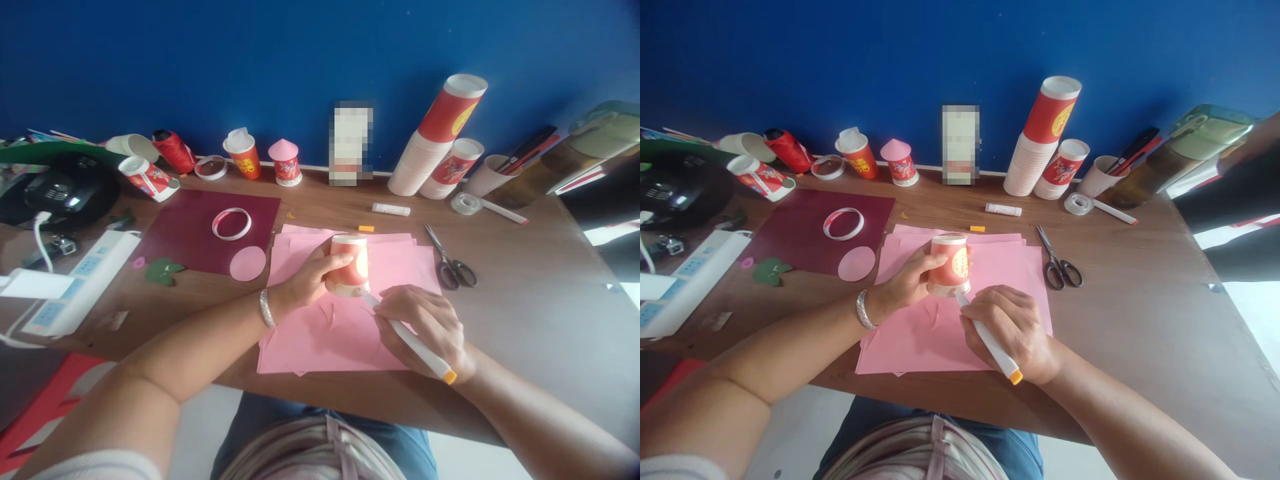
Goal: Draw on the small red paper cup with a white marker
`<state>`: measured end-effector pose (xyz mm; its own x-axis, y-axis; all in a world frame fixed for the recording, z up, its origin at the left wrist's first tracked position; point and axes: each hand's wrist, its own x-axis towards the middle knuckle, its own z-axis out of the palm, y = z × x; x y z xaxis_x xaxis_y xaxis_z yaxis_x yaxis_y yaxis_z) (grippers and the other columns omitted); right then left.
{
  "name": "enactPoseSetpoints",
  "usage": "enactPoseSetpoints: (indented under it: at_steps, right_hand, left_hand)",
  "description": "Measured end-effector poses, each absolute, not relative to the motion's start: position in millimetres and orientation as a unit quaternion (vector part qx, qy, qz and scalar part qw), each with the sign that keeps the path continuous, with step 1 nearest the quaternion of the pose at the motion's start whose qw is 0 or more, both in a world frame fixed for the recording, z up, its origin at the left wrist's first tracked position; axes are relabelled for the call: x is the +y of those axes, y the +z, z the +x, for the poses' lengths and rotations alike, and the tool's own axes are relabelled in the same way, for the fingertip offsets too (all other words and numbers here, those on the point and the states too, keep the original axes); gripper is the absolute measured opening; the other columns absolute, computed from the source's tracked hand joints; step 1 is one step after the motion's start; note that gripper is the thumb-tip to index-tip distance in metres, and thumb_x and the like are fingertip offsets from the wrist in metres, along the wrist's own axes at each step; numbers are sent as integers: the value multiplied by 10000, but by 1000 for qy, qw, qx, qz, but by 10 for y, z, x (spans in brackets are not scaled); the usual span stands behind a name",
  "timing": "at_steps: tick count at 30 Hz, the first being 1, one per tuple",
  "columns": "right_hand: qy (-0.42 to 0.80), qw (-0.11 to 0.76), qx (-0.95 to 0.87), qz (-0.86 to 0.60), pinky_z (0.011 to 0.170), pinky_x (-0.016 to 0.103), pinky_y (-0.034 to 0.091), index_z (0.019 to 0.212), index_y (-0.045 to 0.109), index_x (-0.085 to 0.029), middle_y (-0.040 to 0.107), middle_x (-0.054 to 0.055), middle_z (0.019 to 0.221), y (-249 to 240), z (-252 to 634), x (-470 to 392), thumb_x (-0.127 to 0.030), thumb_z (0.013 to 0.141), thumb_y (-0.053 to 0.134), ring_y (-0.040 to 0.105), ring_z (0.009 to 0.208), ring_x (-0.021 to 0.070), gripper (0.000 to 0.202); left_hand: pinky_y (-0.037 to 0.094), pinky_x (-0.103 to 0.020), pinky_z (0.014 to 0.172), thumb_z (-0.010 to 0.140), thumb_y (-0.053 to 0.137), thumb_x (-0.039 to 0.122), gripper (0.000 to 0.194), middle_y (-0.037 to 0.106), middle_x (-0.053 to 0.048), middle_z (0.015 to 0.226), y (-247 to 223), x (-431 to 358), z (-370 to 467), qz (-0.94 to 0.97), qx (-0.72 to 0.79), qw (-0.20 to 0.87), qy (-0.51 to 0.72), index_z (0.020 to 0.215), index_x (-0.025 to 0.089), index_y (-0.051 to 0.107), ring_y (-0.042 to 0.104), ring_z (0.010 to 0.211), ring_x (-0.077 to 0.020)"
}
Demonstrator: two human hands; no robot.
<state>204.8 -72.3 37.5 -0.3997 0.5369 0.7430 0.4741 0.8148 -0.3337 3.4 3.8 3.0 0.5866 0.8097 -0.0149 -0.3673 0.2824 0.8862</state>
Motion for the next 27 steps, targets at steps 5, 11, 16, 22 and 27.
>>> enactPoseSetpoints:
  at_steps: [5,11,16,22,27]
  right_hand:
    - [38,454,-836,-304,628,299,610,1012,611,-197,649,-2,759,378,2045,-724,-7,845,652,675,675,150,256]
    - [46,450,-837,-309,627,303,609,1012,611,-199,657,-3,767,373,2047,-720,-17,851,643,672,676,148,245]
    - [53,442,-841,-309,652,303,615,976,601,-199,651,-7,748,386,2045,-734,-18,859,638,680,687,150,219]
    - [75,440,-838,-313,643,315,618,960,609,-204,651,-13,730,395,2057,-752,-37,860,621,705,710,169,196]
    - [81,444,-837,-310,652,321,624,965,611,-208,642,-18,725,387,2063,-748,-36,850,616,693,688,166,207]
  left_hand:
    - [560,-343,797,907,648,426,330,652,-118,1059,15,48,32,462,235,764,384,1109,167,685,629,949,-230]
    - [564,-341,800,903,647,419,320,662,-112,1059,17,46,31,466,239,760,386,1094,165,689,632,935,-225]
    - [568,-331,804,906,655,409,333,661,-104,1058,15,43,25,459,244,762,386,1132,166,680,632,919,-207]
    - [572,-334,812,907,651,402,339,663,-122,1103,25,33,25,462,242,761,386,1147,165,677,635,948,-219]
    - [567,-332,813,901,660,412,341,664,-121,1096,11,38,24,463,239,760,388,1139,168,681,635,939,-217]
